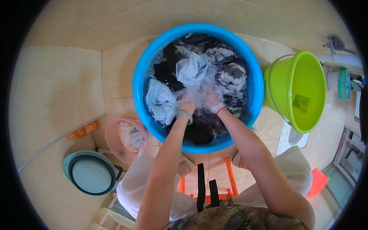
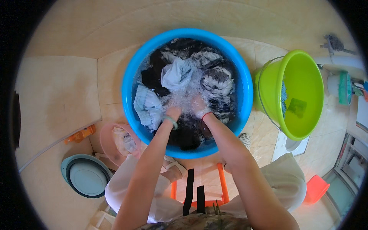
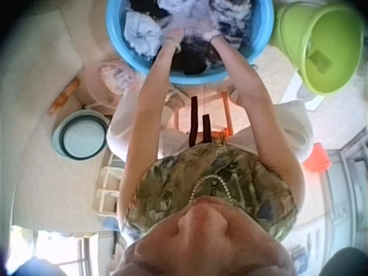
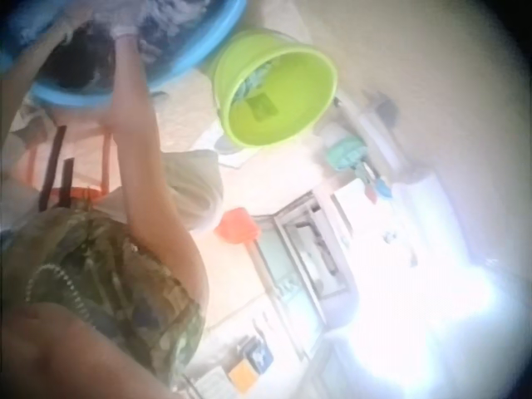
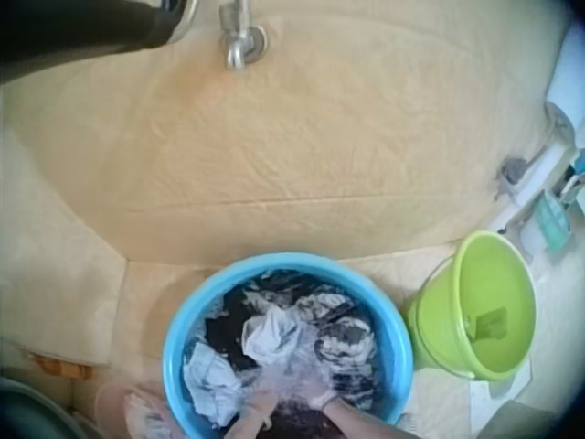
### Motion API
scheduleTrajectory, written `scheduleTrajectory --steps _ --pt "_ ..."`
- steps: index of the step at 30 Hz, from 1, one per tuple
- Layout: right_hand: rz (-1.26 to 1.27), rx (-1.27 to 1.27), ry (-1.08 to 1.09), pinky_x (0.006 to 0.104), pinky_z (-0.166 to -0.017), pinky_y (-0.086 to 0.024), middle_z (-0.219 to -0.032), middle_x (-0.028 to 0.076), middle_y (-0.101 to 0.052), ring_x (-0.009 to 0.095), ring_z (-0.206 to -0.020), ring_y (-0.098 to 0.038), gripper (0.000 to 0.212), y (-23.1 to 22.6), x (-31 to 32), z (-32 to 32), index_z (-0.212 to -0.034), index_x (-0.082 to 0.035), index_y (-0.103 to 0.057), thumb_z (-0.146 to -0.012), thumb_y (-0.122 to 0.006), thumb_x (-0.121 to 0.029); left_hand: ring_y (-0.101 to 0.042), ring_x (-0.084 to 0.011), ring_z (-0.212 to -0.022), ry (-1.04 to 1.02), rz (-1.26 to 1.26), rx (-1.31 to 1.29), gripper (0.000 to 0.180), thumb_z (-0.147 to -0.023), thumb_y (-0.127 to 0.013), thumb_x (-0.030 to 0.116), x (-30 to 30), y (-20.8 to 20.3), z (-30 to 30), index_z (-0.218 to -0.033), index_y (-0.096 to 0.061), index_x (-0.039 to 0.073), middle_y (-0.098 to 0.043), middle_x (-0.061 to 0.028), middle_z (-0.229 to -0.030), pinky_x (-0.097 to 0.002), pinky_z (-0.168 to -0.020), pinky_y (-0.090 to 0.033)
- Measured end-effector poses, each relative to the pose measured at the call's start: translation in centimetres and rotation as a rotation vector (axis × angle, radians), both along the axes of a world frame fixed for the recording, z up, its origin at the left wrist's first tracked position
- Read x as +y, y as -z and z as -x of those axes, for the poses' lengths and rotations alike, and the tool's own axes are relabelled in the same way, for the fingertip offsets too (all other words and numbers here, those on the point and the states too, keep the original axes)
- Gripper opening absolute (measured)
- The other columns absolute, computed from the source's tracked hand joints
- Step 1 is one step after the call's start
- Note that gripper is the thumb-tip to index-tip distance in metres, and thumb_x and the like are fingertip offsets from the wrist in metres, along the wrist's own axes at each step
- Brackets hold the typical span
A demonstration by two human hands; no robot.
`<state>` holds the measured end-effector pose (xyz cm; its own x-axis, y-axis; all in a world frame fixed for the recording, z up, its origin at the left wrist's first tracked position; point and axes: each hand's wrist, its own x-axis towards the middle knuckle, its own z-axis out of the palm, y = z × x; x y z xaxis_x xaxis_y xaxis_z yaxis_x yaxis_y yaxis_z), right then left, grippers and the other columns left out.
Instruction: The person hand-washes various garments in a blue basin filled with soapy water. They scrub, rinse, and wring out items one by one, including a white cloth, a blue shirt, and a dark garment, then transfer them to a green bucket.
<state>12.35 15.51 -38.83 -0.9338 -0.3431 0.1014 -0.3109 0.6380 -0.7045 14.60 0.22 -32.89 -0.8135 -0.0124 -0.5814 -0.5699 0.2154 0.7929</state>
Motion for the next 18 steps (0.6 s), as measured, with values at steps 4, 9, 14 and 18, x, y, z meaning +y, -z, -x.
scheduleTrajectory --steps 4,9,14,18 --pt "0.138 -0.089 0.069 0.0406 -0.078 -0.050 -0.097 0.013 -0.059 0.034 -0.091 -0.058 0.023 -16.1 -6.2 -1.2 -0.100 -0.010 -0.063 -0.080 -0.069 -0.016 -0.060 -0.0214 -0.108 -0.642 -1.012 -0.135 0.051 -0.096 -0.047 0.051 -4.9 -2.5 -2.7 -0.124 -0.055 0.008 -0.062 -0.0098 -0.119 -0.0361 -0.091 -0.049" --pt "-0.055 0.105 -0.188 0.0362 -0.067 -0.049 -0.088 0.000 -0.053 0.022 -0.085 -0.055 0.028 -25.8 -6.4 -6.8 -0.080 -0.017 -0.061 -0.068 -0.075 -0.038 -0.062 -0.0250 -0.101 -0.506 -1.249 -0.151 0.058 -0.097 -0.046 0.052 -3.3 -10.8 -0.5 -0.133 -0.048 0.006 -0.061 -0.0106 -0.119 -0.0391 -0.089 -0.052" --pt "-0.022 0.217 -0.147 0.0312 -0.063 -0.045 -0.089 -0.003 -0.053 0.020 -0.084 -0.051 0.031 -28.3 -7.3 -8.6 -0.080 -0.021 -0.063 -0.062 -0.078 -0.041 -0.061 -0.0219 -0.099 -0.514 -1.082 0.030 0.047 -0.099 -0.045 0.042 -1.9 -12.3 -1.9 -0.137 -0.044 0.013 -0.058 -0.0087 -0.120 -0.0369 -0.083 -0.053" --pt "0.041 0.333 -0.047 0.0307 -0.059 -0.044 -0.087 -0.003 -0.052 0.020 -0.078 -0.051 0.029 -28.2 -8.5 -7.2 -0.078 -0.022 -0.064 -0.061 -0.080 -0.039 -0.061 -0.0210 -0.098 -0.493 -1.195 -0.005 0.045 -0.099 -0.045 0.040 -2.9 -13.2 -2.5 -0.135 -0.046 0.013 -0.059 -0.0081 -0.119 -0.0358 -0.082 -0.053"
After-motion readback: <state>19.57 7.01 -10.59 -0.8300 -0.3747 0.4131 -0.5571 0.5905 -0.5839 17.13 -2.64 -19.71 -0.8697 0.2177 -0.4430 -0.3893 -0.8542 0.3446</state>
